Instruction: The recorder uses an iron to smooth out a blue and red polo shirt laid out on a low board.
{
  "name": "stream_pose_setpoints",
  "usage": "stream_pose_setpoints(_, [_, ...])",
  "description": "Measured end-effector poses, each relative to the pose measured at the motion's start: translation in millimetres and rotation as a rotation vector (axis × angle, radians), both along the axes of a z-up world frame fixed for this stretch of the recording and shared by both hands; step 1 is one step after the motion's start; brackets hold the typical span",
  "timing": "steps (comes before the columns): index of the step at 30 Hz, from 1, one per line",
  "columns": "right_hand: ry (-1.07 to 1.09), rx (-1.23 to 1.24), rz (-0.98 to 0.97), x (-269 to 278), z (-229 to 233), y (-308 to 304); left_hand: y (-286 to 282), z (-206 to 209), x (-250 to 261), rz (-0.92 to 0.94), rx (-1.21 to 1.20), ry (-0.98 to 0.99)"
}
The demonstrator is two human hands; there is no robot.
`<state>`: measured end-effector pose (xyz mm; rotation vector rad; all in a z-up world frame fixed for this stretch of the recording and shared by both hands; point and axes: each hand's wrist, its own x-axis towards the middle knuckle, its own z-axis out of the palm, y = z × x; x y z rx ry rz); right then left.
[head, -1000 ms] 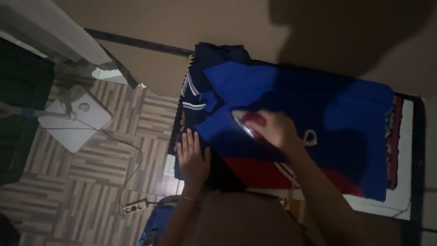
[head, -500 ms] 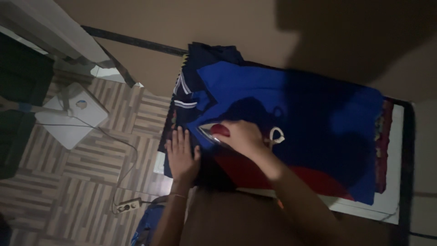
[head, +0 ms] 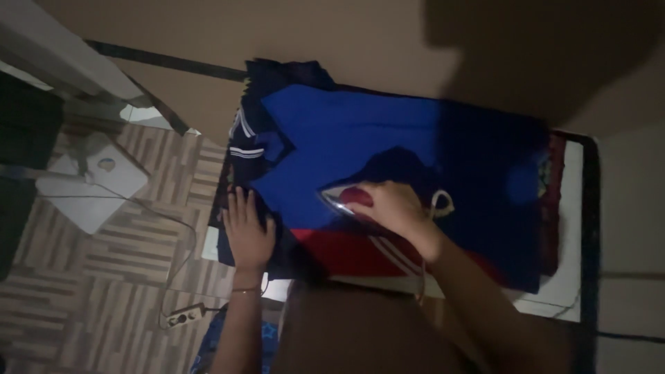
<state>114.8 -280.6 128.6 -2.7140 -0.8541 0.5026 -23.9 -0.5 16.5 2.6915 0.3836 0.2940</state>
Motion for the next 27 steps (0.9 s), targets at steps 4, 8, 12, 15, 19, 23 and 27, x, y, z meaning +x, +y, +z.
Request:
stream_pose_setpoints(4, [0.067,0.019,0.056,-2,-19,-38,-27,-3,6,0.013,-0.063,-0.072])
stream_pose_setpoints(8, [0.04,0.063,0.146,-3,-1,-68,-75,6,10,-0.069,-0.108,-0.034])
stream_pose_setpoints(12, [0.126,-0.109,-0.098,-1,-3,-96,-124,3,19,-0.185,-0.133,0.088])
stream_pose_setpoints(15, [0.182,-0.113,-0.261,-5,22,-111,-148,-11,24,-0.256,-0.102,0.14])
stream_pose_setpoints(19, [0.127,-0.083,-0.131,-8,7,-156,-161,-41,14,-0.291,-0.004,0.106])
stream_pose_setpoints(23, [0.117,0.055,-0.265,-2,-6,-200,-161,-49,25,-0.267,0.108,-0.02])
stream_pose_setpoints(27, [0.077,0.122,-0.434,-11,-2,-227,-163,-36,22,-0.272,0.199,0.081])
